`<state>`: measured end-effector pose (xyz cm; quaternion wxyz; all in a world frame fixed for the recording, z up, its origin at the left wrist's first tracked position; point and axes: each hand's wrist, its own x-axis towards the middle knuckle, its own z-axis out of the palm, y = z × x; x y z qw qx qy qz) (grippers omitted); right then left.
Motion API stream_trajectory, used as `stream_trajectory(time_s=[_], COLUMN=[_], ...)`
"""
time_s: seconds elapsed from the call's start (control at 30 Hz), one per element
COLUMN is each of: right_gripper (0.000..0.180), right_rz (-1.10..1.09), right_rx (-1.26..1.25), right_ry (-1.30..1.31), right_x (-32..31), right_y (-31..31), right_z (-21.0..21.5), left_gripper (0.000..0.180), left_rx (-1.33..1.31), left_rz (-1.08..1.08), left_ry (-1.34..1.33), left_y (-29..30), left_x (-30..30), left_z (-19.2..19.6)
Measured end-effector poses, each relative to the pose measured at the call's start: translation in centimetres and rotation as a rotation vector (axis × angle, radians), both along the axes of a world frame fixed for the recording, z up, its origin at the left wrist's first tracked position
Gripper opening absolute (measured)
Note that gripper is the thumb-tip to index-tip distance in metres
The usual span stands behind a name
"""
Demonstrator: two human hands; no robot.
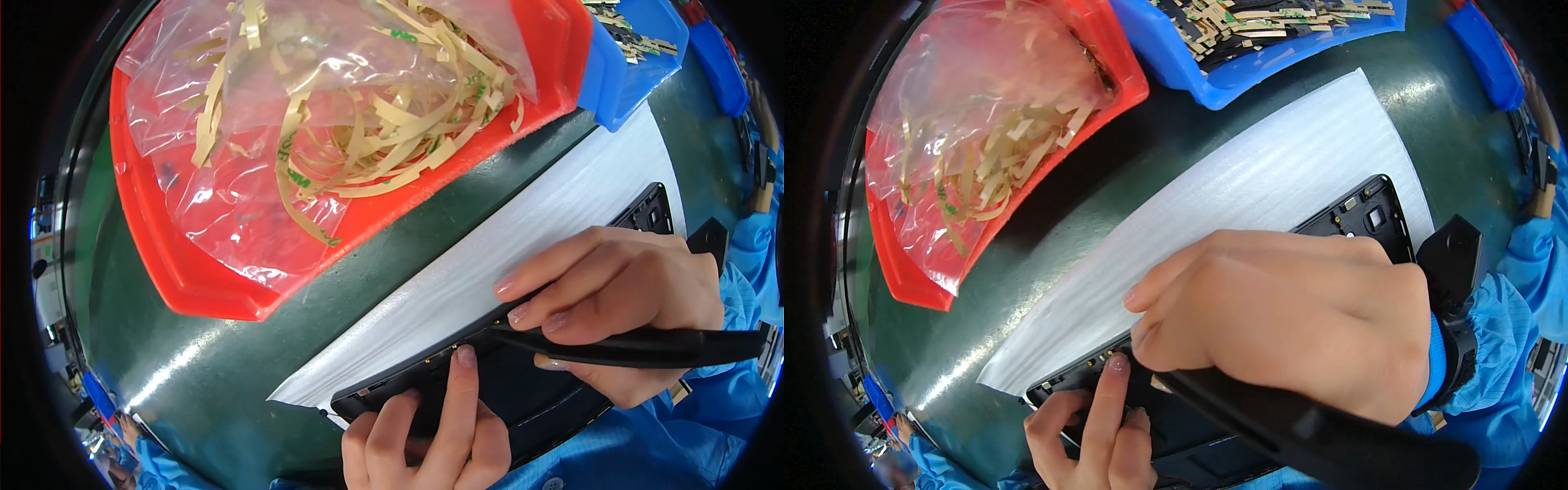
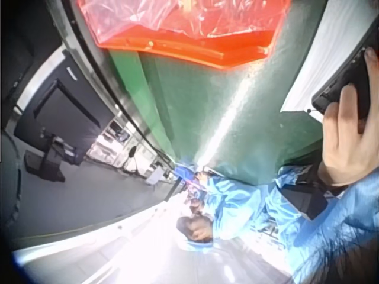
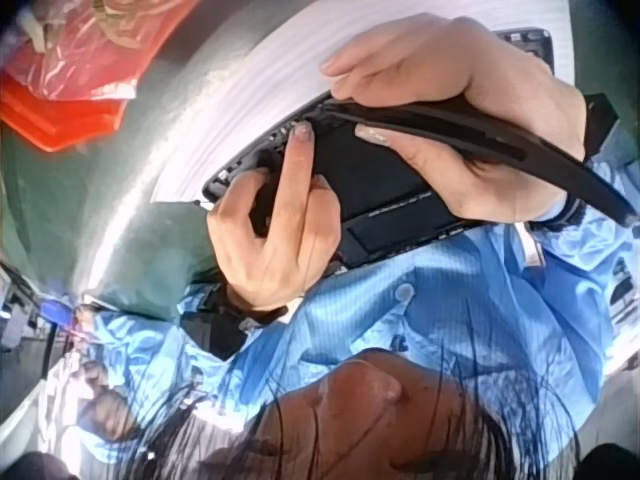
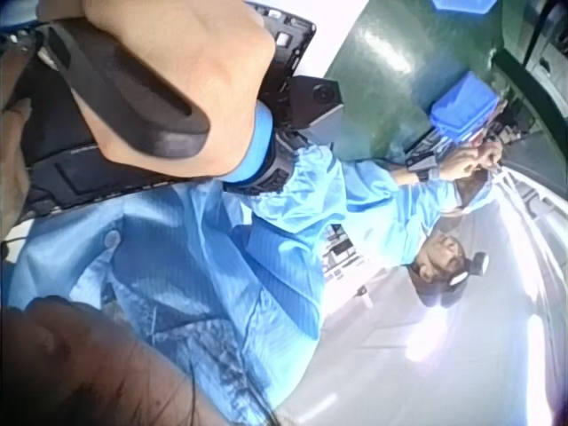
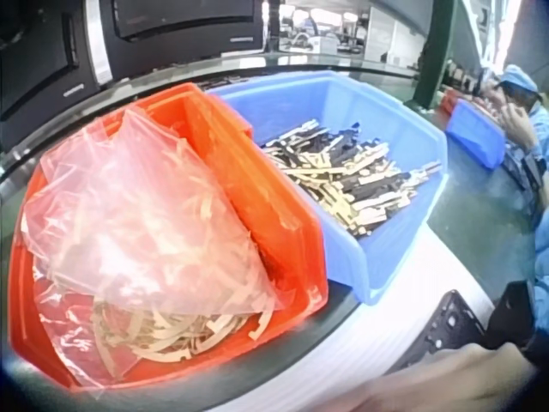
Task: The person uses a pry tool to install components along the edges of tablet frames, removes adhesive backing from strips taken from a bin, and presses the strips onto another tablet on the assembly line.
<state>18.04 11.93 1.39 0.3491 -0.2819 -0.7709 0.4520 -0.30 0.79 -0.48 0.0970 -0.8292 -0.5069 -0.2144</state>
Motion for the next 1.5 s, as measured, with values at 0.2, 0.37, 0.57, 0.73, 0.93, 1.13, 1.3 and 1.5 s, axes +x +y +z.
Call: stream_trajectory(time_s=[0.2,0.37,0.57,0.73,0.93,1.13,1.3,1.5], right_gripper=[0.032,0.028,0.017,0.014,0.013,0.013,0.013,0.02], right_rz=[0.027,-0.008,0.072,0.1,0.121,0.13,0.11,0.067], right_rx=[0.052,0.036,-0.163,-0.218,-0.255,-0.248,-0.251,-0.217], right_ry=[0.019,-0.058,0.026,0.135,0.025,0.01,0.03,0.111], right_x=[0.3,0.6,0.5,0.6,0.7,0.8,0.7,1.0], right_y=[0.3,0.5,0.8,0.6,0.9,1.2,0.9,0.7], right_z=[-0.3,0.5,0.2,-0.3,1.0,1.3,0.9,-0.1], left_gripper=[0.014,0.013,0.017,0.017,0.029,0.029,0.033,0.033], left_rx=[0.002,0.017,-0.243,-0.309,-0.182,-0.232,-0.265,-0.21], left_rz=[0.007,-0.016,0.064,0.116,0.173,0.204,0.165,0.163], left_ry=[-0.04,-0.058,-0.278,-0.345,-0.527,-0.519,-0.483,-0.515], left_y=[0.2,0.6,0.9,3.5,3.7,3.7,3.6,3.8], left_x=[0.5,0.7,0.0,1.2,2.0,2.1,1.6,1.9], left_z=[-0.3,0.0,1.5,2.9,2.0,2.3,2.4,1.4])
